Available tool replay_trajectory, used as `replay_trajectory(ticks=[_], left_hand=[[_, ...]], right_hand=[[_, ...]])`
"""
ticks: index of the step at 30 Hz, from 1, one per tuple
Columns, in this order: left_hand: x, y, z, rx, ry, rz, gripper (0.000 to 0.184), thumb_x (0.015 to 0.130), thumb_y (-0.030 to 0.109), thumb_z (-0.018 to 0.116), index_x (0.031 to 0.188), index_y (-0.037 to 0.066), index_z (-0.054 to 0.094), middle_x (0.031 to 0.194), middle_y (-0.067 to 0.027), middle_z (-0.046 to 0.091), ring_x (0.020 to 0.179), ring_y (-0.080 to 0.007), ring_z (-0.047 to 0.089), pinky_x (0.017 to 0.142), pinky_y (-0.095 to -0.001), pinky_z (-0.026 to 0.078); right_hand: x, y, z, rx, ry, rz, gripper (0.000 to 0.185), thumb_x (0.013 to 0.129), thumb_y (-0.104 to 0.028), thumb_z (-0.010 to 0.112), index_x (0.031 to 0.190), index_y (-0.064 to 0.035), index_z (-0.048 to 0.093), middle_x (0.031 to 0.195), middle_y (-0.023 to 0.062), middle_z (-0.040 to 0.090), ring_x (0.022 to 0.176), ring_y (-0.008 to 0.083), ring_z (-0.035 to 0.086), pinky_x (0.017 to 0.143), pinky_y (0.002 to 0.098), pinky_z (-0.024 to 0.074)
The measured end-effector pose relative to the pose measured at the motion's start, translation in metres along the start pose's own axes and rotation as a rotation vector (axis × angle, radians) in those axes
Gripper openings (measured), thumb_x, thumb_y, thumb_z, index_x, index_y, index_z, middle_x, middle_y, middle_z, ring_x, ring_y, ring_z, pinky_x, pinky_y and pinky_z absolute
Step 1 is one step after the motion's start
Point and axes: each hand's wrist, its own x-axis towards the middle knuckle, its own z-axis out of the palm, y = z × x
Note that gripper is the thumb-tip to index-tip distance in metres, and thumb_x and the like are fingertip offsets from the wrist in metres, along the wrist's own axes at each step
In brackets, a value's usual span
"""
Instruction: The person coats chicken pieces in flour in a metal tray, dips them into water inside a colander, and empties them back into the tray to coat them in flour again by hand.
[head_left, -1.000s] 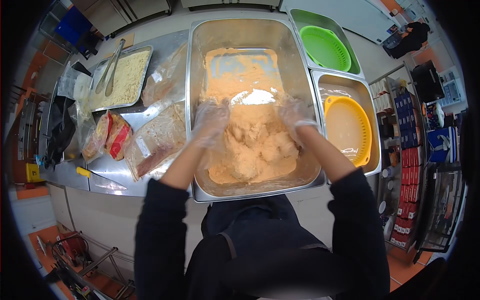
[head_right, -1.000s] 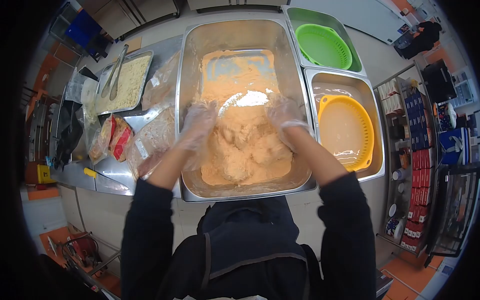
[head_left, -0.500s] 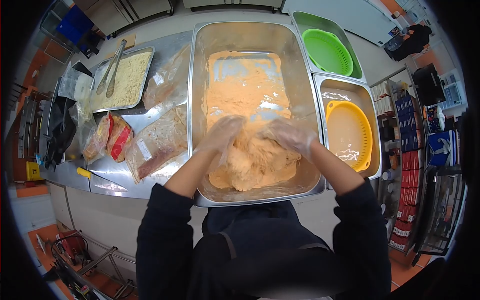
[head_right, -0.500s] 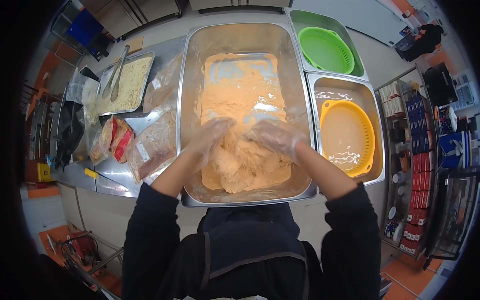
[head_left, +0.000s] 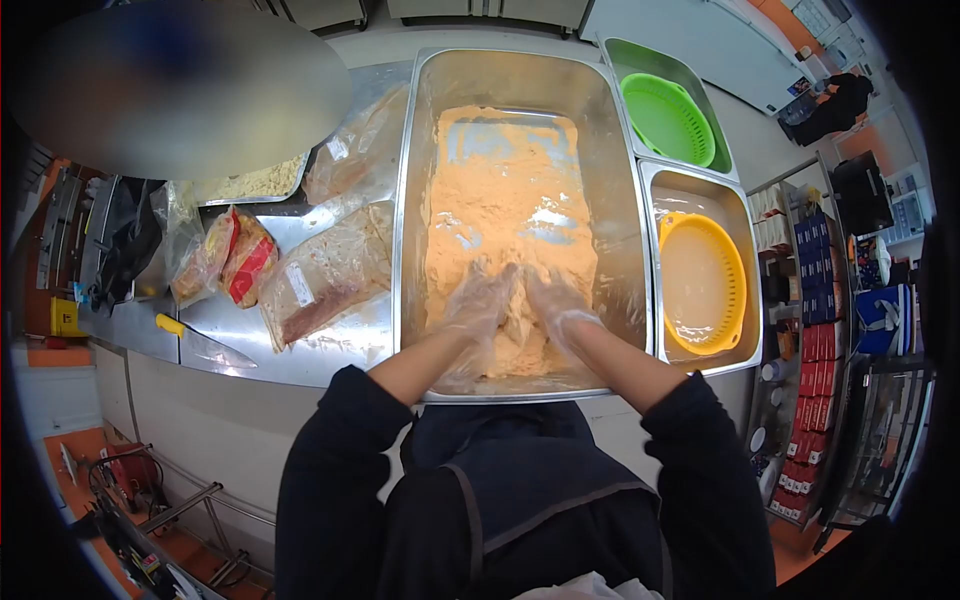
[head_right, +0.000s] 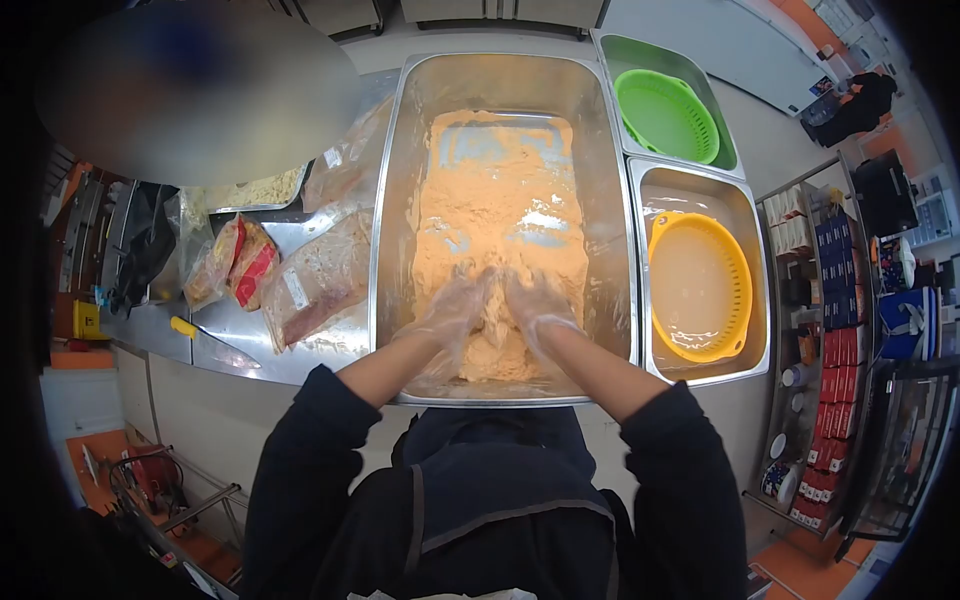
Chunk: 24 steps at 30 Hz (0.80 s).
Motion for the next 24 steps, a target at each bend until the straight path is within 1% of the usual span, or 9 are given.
replay_trajectory(ticks=[2,6,9,14,15,16,17,18,24], left_hand=[[-0.012,0.032,-0.033,-0.052,-0.274,-0.023,0.048,0.090,0.036,0.043,0.120,0.001,0.051,0.122,-0.0205,0.052,0.114,-0.0324,0.048,0.100,-0.0387,0.032],[-0.001,-0.009,-0.010,-0.536,0.010,0.161,0.033,0.088,0.021,0.049,0.115,0.003,0.056,0.113,-0.0168,0.057,0.108,-0.0260,0.052,0.098,-0.0353,0.035],[-0.020,-0.016,-0.035,-1.080,-0.213,0.470,0.027,0.090,0.026,0.048,0.097,0.005,0.063,0.102,-0.0063,0.060,0.095,-0.0165,0.053,0.085,-0.0295,0.040],[-0.018,-0.019,-0.029,-0.768,0.077,0.136,0.026,0.083,0.022,0.057,0.095,0.000,0.062,0.096,-0.0097,0.061,0.091,-0.0152,0.057,0.076,-0.0325,0.046],[-0.008,-0.020,-0.007,-0.936,0.414,0.365,0.025,0.079,0.020,0.055,0.087,-0.002,0.062,0.084,-0.0136,0.061,0.078,-0.0217,0.059,0.064,-0.0386,0.048],[0.004,-0.018,-0.011,-0.230,0.670,0.316,0.018,0.078,0.012,0.051,0.086,-0.001,0.061,0.079,-0.0156,0.059,0.073,-0.0248,0.058,0.062,-0.0411,0.048],[0.011,-0.015,-0.020,0.592,0.293,0.348,0.017,0.076,0.005,0.048,0.089,0.001,0.060,0.076,-0.0161,0.057,0.069,-0.0231,0.056,0.061,-0.0410,0.047],[0.011,-0.017,-0.017,0.501,0.315,0.348,0.018,0.076,0.006,0.049,0.089,0.001,0.059,0.076,-0.0162,0.057,0.069,-0.0234,0.056,0.061,-0.0411,0.047],[0.018,-0.007,-0.029,-0.080,0.503,0.224,0.020,0.078,0.010,0.049,0.094,0.001,0.057,0.079,-0.0170,0.058,0.072,-0.0252,0.056,0.063,-0.0412,0.047]], right_hand=[[-0.012,-0.002,-0.038,0.098,-0.040,-0.015,0.065,0.084,-0.037,0.050,0.136,-0.0046,0.028,0.130,0.0260,0.042,0.123,0.0308,0.041,0.099,0.0399,0.0348],[-0.046,-0.002,-0.071,0.869,0.225,0.091,0.068,0.079,-0.037,0.056,0.134,-0.0047,0.033,0.124,0.0227,0.049,0.118,0.0314,0.046,0.097,0.0395,0.0372],[-0.071,0.010,-0.116,0.339,0.114,-0.107,0.069,0.075,-0.046,0.060,0.128,-0.0051,0.044,0.123,0.0215,0.051,0.115,0.0351,0.048,0.096,0.0391,0.0382],[-0.071,0.022,-0.125,0.001,-0.030,-0.706,0.054,0.076,-0.038,0.062,0.122,-0.0119,0.052,0.120,0.0178,0.052,0.103,0.0356,0.053,0.092,0.0407,0.0403],[-0.056,0.033,-0.124,0.016,-0.050,-0.815,0.045,0.077,-0.032,0.062,0.117,-0.0120,0.056,0.113,0.0153,0.056,0.099,0.0320,0.055,0.091,0.0400,0.0414],[-0.056,0.019,-0.139,0.102,-0.110,-0.713,0.040,0.076,-0.029,0.065,0.112,-0.0137,0.060,0.112,0.0128,0.058,0.098,0.0293,0.057,0.088,0.0381,0.0432],[-0.034,0.028,-0.144,0.009,-0.217,-0.692,0.038,0.077,-0.029,0.063,0.113,-0.0153,0.060,0.112,0.0116,0.059,0.096,0.0280,0.058,0.086,0.0382,0.0449],[0.021,0.077,-0.128,-0.574,-0.025,-0.916,0.035,0.081,-0.026,0.056,0.114,-0.0144,0.059,0.115,0.0097,0.058,0.097,0.0258,0.059,0.087,0.0384,0.0454],[0.073,-0.074,-0.115,-0.218,-0.084,-0.719,0.036,0.083,-0.026,0.055,0.116,-0.0135,0.057,0.117,0.0094,0.057,0.100,0.0248,0.058,0.089,0.0380,0.0445]])
